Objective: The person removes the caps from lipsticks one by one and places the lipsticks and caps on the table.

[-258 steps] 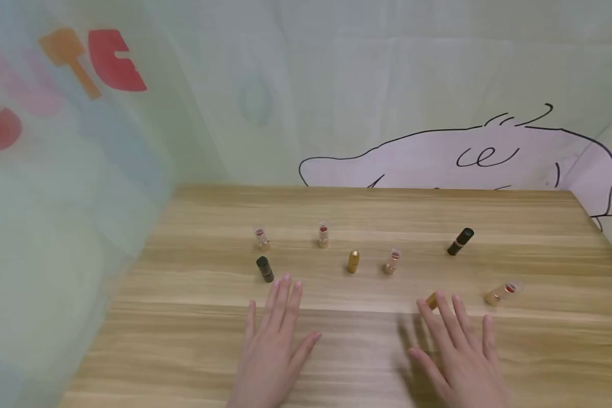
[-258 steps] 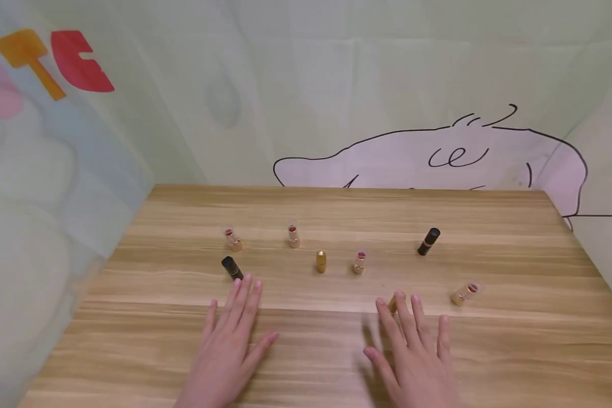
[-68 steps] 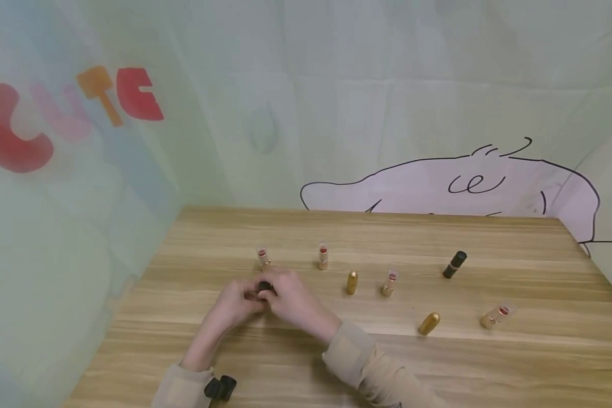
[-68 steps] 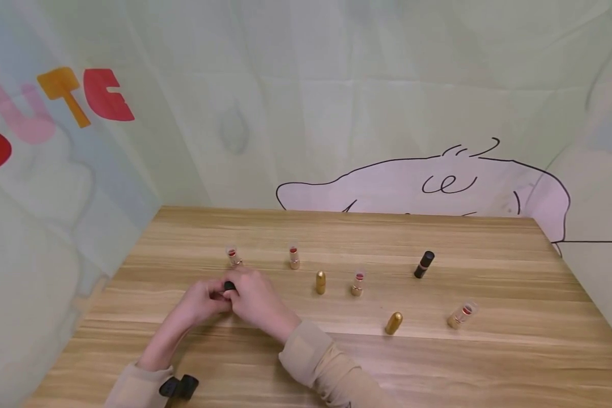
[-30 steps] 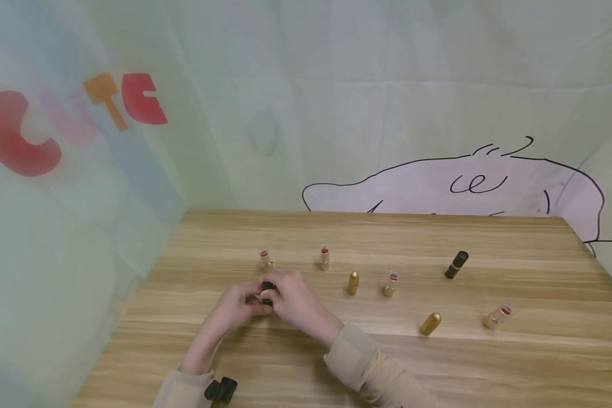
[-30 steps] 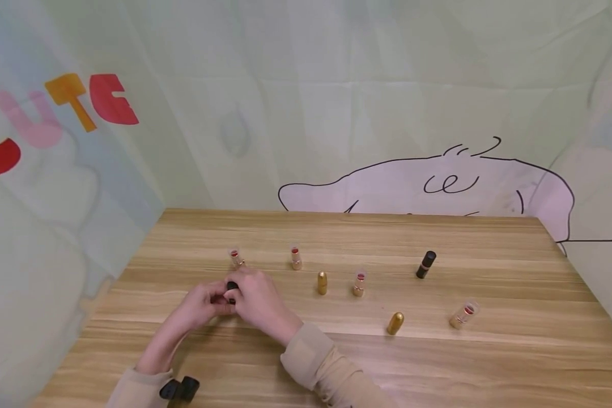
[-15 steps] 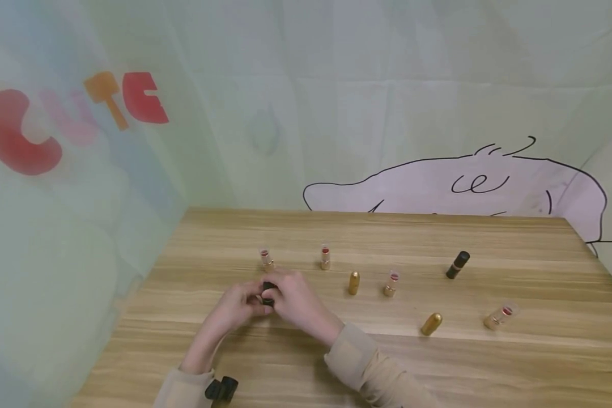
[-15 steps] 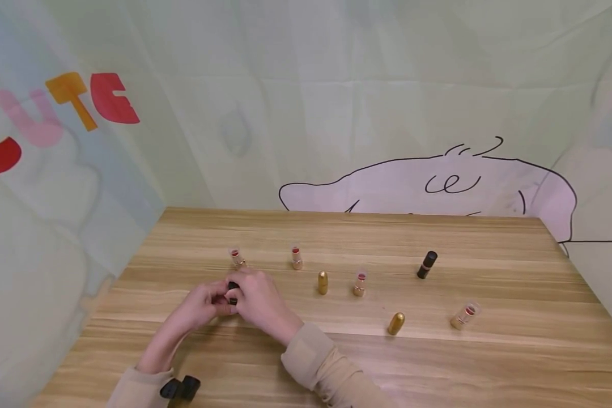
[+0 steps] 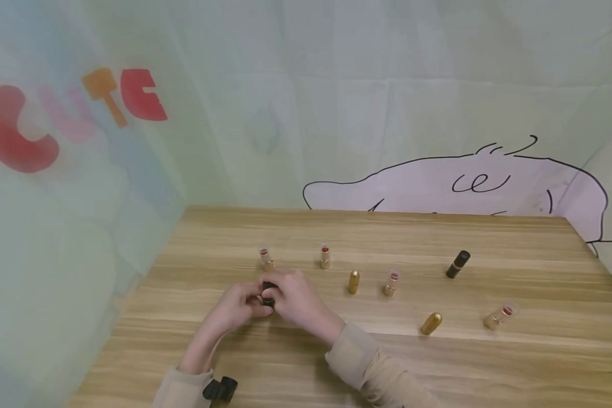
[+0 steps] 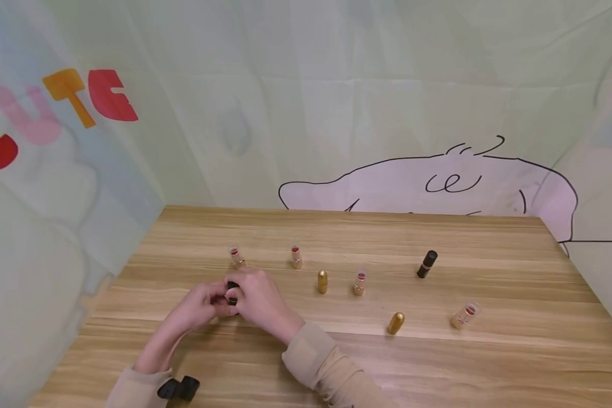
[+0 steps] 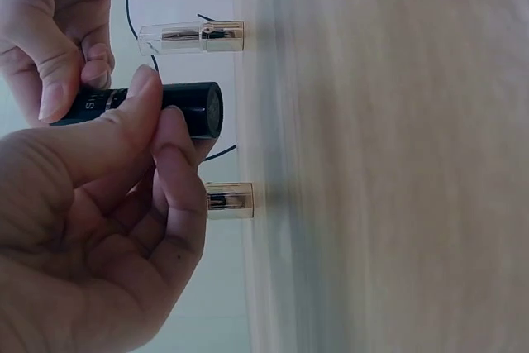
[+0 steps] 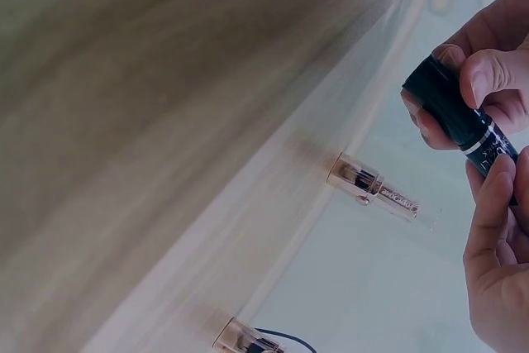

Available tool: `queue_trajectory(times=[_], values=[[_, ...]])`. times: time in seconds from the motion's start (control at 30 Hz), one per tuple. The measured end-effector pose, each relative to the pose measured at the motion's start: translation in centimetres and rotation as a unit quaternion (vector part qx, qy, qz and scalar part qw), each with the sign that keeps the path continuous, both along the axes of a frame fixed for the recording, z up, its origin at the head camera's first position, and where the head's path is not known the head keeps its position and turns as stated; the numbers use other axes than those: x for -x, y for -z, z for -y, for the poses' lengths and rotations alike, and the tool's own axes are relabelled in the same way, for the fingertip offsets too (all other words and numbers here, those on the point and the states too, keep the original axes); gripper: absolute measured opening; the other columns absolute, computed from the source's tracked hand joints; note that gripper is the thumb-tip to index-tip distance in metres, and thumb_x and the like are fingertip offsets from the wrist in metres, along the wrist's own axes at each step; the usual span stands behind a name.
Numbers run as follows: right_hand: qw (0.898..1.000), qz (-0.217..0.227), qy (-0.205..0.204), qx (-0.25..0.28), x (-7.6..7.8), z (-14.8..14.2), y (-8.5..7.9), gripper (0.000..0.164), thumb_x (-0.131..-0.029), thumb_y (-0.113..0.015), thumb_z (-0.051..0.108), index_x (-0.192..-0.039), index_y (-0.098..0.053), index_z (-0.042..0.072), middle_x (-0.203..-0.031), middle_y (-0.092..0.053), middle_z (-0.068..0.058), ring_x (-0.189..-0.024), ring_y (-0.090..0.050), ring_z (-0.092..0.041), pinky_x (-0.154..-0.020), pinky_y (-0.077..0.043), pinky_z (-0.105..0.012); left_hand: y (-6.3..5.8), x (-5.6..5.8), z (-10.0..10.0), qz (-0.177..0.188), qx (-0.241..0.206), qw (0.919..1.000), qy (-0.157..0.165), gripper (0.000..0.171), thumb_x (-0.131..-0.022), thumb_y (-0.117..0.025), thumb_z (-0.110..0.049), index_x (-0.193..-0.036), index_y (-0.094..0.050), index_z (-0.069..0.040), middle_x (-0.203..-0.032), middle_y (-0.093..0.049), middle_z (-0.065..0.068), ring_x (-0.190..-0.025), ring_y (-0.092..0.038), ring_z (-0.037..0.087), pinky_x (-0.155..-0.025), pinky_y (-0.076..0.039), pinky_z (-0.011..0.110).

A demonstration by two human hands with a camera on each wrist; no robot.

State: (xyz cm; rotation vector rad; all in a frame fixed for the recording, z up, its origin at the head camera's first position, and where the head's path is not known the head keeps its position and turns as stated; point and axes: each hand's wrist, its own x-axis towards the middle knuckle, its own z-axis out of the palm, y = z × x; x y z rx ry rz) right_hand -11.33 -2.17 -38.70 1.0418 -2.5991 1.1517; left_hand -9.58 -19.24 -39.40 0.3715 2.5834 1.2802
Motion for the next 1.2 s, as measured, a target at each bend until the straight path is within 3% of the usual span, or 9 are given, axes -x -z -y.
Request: queue_trajectory(times=[0.17,0.3,0.5,0.83,1.0,1.2], values=[[0.999,0.035,-0.019,0.013,0.3,-0.3,-0.7,0.014,-0.088,-0.065,0.003,-0.099,-0.070,0.010,-0.094,-0.071,-0.003,-0.079,-0.060,-0.005,-0.069,-0.047,-0.010,-0.1,-0.2,0.1,0.004,-0.008,0.9998,0.017,0.017,-0.082,-0.072,-0.008,-0.096,-0.069,0.001,-0.087,-0.068,0.012,-0.071,-0.055,0.011,-0.061,-0.045,0.021],[0.998,0.055,-0.009,0.023,0.6,-0.7,-2.0,0.018,-0.089,-0.063,0.005,-0.105,-0.071,0.010,-0.101,-0.072,-0.003,-0.087,-0.064,-0.008,-0.074,-0.050,-0.014,-0.1,-0.4,0.2,0.004,-0.020,0.9997,0.016,0.012,-0.082,-0.072,-0.009,-0.089,-0.069,0.000,-0.084,-0.068,0.013,-0.070,-0.055,0.010,-0.061,-0.046,0.022],[0.998,0.058,0.001,0.018,0.5,-1.1,-2.8,0.020,-0.089,-0.065,0.006,-0.107,-0.071,0.009,-0.104,-0.072,-0.003,-0.094,-0.067,-0.012,-0.078,-0.051,-0.015,-0.5,-0.4,0.0,-0.001,-0.010,0.9999,0.009,0.010,-0.082,-0.072,-0.010,-0.087,-0.069,-0.002,-0.087,-0.069,0.012,-0.070,-0.057,0.011,-0.059,-0.046,0.021],[0.998,0.050,0.007,0.031,0.3,-0.9,-3.1,0.019,-0.089,-0.064,0.008,-0.107,-0.071,0.007,-0.100,-0.071,-0.005,-0.088,-0.066,-0.010,-0.073,-0.050,-0.013,-1.2,-0.3,-0.1,0.016,0.007,0.9998,0.000,0.013,-0.082,-0.072,-0.009,-0.092,-0.070,0.000,-0.081,-0.069,0.011,-0.069,-0.058,0.014,-0.060,-0.045,0.025],[0.997,0.064,0.019,0.042,0.6,-1.2,-3.0,0.021,-0.088,-0.065,0.005,-0.108,-0.070,0.007,-0.103,-0.071,-0.006,-0.092,-0.067,-0.011,-0.080,-0.052,-0.016,-0.9,-0.3,0.2,-0.007,0.031,0.9990,-0.030,0.013,-0.081,-0.073,-0.007,-0.092,-0.071,0.000,-0.092,-0.070,0.014,-0.072,-0.061,0.012,-0.061,-0.047,0.023],[0.998,0.048,0.030,0.041,0.9,-1.7,-2.8,0.019,-0.087,-0.067,0.006,-0.105,-0.071,0.008,-0.100,-0.072,-0.004,-0.093,-0.068,-0.013,-0.081,-0.053,-0.020,-1.1,-0.6,0.7,-0.003,0.042,0.9952,-0.088,0.019,-0.079,-0.075,-0.007,-0.097,-0.073,-0.001,-0.099,-0.070,0.014,-0.075,-0.063,0.013,-0.062,-0.049,0.023]])
